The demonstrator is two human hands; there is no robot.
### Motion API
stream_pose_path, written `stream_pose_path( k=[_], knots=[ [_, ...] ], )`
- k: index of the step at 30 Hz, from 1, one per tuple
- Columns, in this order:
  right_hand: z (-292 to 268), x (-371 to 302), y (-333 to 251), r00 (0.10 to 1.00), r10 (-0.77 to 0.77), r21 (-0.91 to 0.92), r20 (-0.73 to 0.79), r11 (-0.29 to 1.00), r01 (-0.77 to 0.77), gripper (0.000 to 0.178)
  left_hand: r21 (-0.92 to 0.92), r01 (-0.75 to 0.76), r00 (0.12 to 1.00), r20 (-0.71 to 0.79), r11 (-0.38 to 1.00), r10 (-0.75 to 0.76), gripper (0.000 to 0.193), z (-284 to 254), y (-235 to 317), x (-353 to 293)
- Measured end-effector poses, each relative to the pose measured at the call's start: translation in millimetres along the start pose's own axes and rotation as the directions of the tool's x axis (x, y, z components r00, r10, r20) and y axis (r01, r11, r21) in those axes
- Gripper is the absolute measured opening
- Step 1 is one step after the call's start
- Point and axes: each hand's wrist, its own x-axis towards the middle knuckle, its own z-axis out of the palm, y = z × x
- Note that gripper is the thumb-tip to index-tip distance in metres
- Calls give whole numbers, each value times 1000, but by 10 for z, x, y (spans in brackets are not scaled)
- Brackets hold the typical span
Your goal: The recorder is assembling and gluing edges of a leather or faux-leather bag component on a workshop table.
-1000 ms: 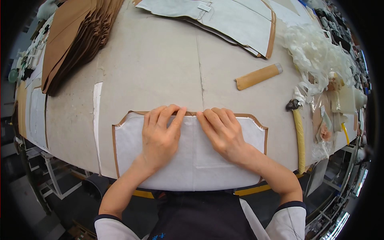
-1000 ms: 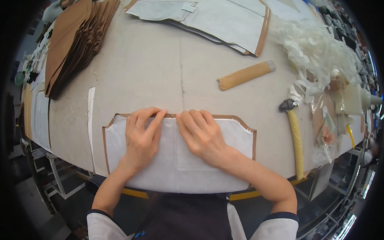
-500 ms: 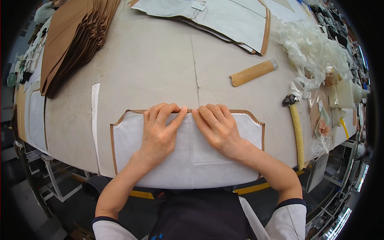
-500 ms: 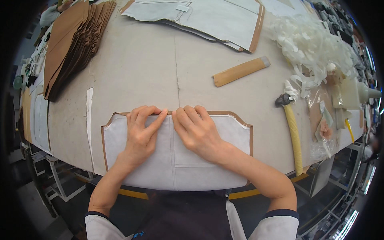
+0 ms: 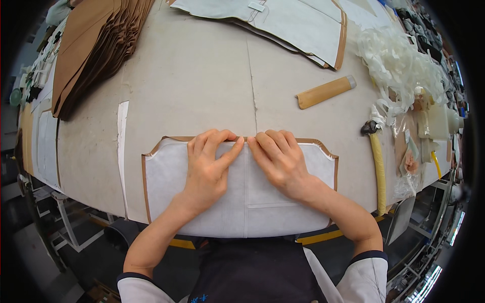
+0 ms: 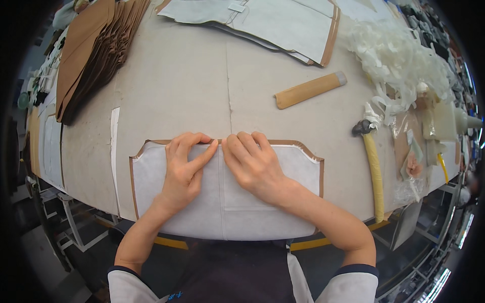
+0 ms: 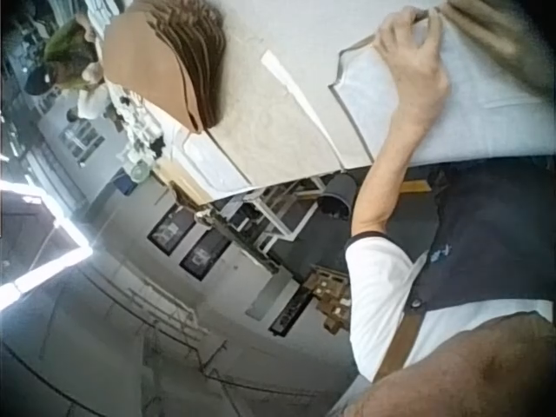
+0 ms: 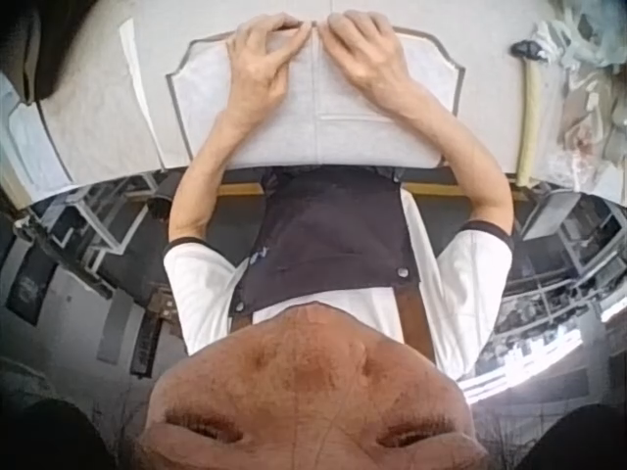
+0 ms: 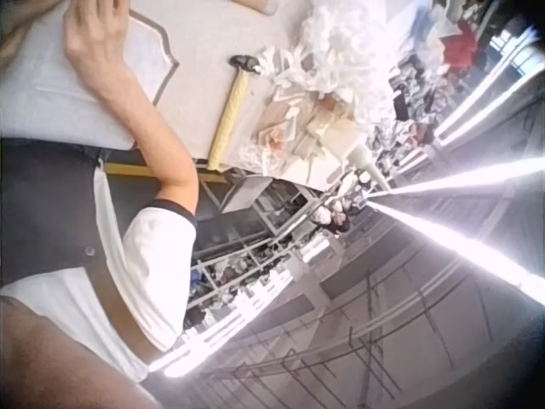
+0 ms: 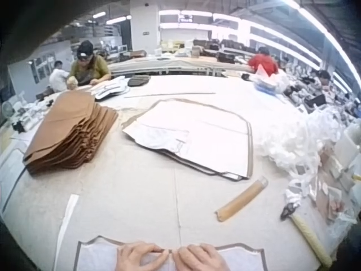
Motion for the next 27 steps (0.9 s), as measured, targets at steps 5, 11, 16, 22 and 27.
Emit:
stream_pose_path(
  k=[5, 11, 16, 22, 27],
  knots=[
    [-2, 24, -6, 999, 37, 34, -4, 999, -37, 46, 87, -67, 996, -48, 994, 72, 50, -4, 1, -24],
    [-43, 59, -5, 998, -19, -4, 59, 1000, 19, 47, 203, -182, 977, -71, 962, 200, 45, 36, 12, -66],
    [-35, 97, -21, 989, -126, -103, 77, 986, 133, 43, 160, -175, 977, -94, 971, 192, 45, -15, 36, -89],
    [-95, 11, 58, 997, -78, 13, -11, 997, 78, 37, 122, -167, 982, -71, 978, 177, 40, -191, 10, -233],
    [-100, 53, 48, 997, -74, 10, 36, 997, 74, 38, 189, -111, 987, -94, 976, 131, 40, -403, -77, -440]
  ],
)
